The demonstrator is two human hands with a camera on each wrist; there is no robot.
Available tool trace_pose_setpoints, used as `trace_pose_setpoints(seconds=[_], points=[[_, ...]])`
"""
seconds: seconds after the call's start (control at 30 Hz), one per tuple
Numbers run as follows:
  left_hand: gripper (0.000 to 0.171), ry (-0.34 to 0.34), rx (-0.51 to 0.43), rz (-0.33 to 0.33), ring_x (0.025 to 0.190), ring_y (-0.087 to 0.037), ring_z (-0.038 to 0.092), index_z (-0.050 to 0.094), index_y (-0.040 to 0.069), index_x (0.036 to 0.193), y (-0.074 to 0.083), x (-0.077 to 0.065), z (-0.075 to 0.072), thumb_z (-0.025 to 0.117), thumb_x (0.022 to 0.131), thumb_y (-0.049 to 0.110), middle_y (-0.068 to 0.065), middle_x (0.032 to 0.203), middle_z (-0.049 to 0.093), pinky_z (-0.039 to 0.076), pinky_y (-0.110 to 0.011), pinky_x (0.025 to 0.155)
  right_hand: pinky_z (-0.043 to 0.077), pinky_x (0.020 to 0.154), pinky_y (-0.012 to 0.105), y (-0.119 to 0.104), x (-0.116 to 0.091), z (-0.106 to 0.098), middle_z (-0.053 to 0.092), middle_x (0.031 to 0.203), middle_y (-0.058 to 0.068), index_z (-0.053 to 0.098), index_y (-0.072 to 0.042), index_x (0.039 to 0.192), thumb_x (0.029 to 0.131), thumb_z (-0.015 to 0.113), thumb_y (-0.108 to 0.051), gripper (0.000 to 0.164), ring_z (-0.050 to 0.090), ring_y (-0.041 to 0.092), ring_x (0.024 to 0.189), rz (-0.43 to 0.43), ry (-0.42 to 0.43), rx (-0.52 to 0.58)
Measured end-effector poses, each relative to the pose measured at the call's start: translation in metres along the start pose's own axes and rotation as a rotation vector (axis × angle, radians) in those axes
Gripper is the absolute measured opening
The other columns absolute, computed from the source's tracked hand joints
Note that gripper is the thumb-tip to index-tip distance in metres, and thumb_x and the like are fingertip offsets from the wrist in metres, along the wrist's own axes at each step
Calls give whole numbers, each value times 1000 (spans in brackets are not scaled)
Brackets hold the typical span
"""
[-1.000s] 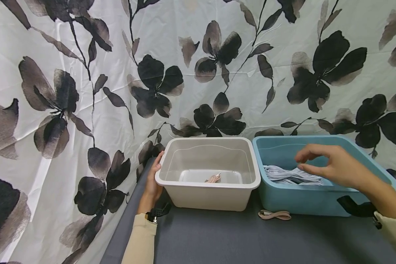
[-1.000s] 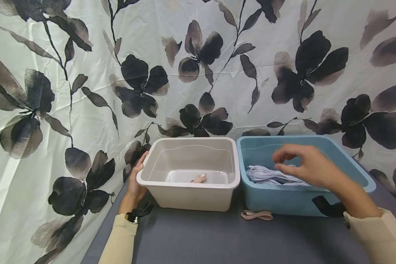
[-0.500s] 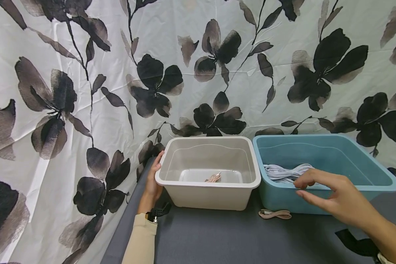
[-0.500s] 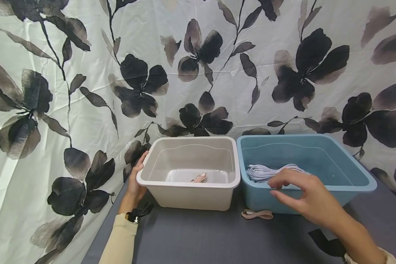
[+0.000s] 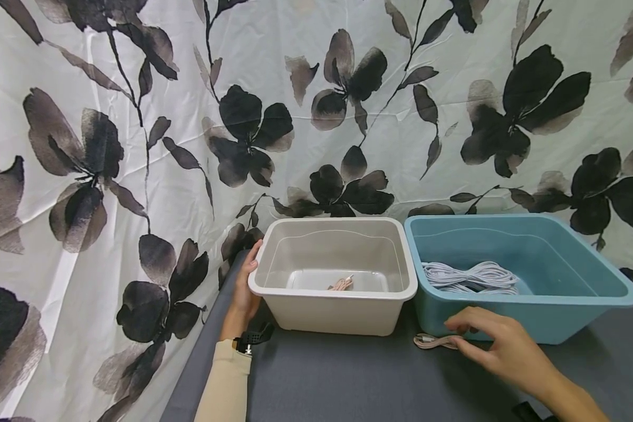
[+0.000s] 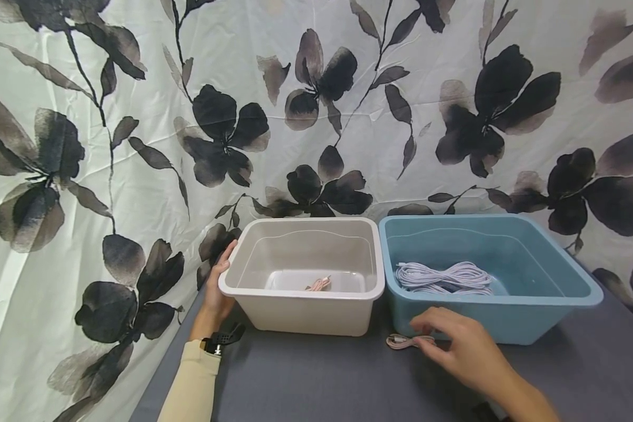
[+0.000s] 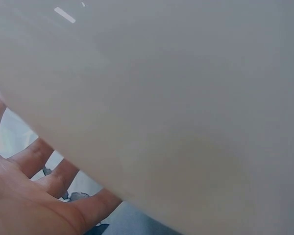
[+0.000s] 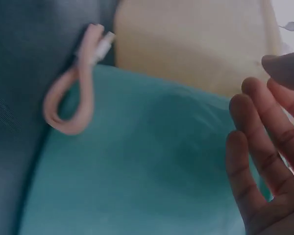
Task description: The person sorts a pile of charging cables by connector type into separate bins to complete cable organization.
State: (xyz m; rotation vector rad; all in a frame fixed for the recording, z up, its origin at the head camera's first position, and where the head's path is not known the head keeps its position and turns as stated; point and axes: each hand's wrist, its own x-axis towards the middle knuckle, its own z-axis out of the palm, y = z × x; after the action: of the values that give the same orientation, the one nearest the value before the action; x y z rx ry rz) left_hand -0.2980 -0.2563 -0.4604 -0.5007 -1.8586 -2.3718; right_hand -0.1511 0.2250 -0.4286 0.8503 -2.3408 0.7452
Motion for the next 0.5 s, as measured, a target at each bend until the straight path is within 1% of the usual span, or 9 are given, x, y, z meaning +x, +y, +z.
trace_pose_setpoints(seconds=[0.13,0.2,0.27,0.37,0.5], points=[[64,5,6,4,145,-17,35,21,18,164,2,0,0,31,102,29,-5,169,24,32,-41,116,44,71,11,7,-6,14,69,96,-21,71,-35,103,64,92,-4,54,61,-2,79,4,3,-67],[64,5,9,5,144,-16,36,20,16,164,3,1,0,31,102,29,-7,169,24,32,-41,117,47,70,15,10,-10,20,70,95,-19,72,-33,102,64,93,-9,49,62,-1,79,16,-13,-122],[64,2,7,6,144,-16,36,20,15,164,3,1,1,30,103,28,-8,170,23,32,-41,117,49,68,21,14,-14,25,71,96,-18,74,-31,102,65,94,-15,45,63,0,81,33,-48,-179],[62,3,9,6,144,-16,37,22,17,164,3,1,1,30,103,27,-8,170,23,34,-38,116,52,66,29,19,-18,30,73,97,-16,75,-30,104,66,94,-21,43,65,3,83,68,-115,-256],[61,2,16,6,144,-16,36,24,18,163,3,0,1,30,103,26,-7,170,23,36,-35,114,53,68,33,23,-22,33,73,98,-14,75,-30,106,70,92,-26,40,68,8,86,135,-211,-304]])
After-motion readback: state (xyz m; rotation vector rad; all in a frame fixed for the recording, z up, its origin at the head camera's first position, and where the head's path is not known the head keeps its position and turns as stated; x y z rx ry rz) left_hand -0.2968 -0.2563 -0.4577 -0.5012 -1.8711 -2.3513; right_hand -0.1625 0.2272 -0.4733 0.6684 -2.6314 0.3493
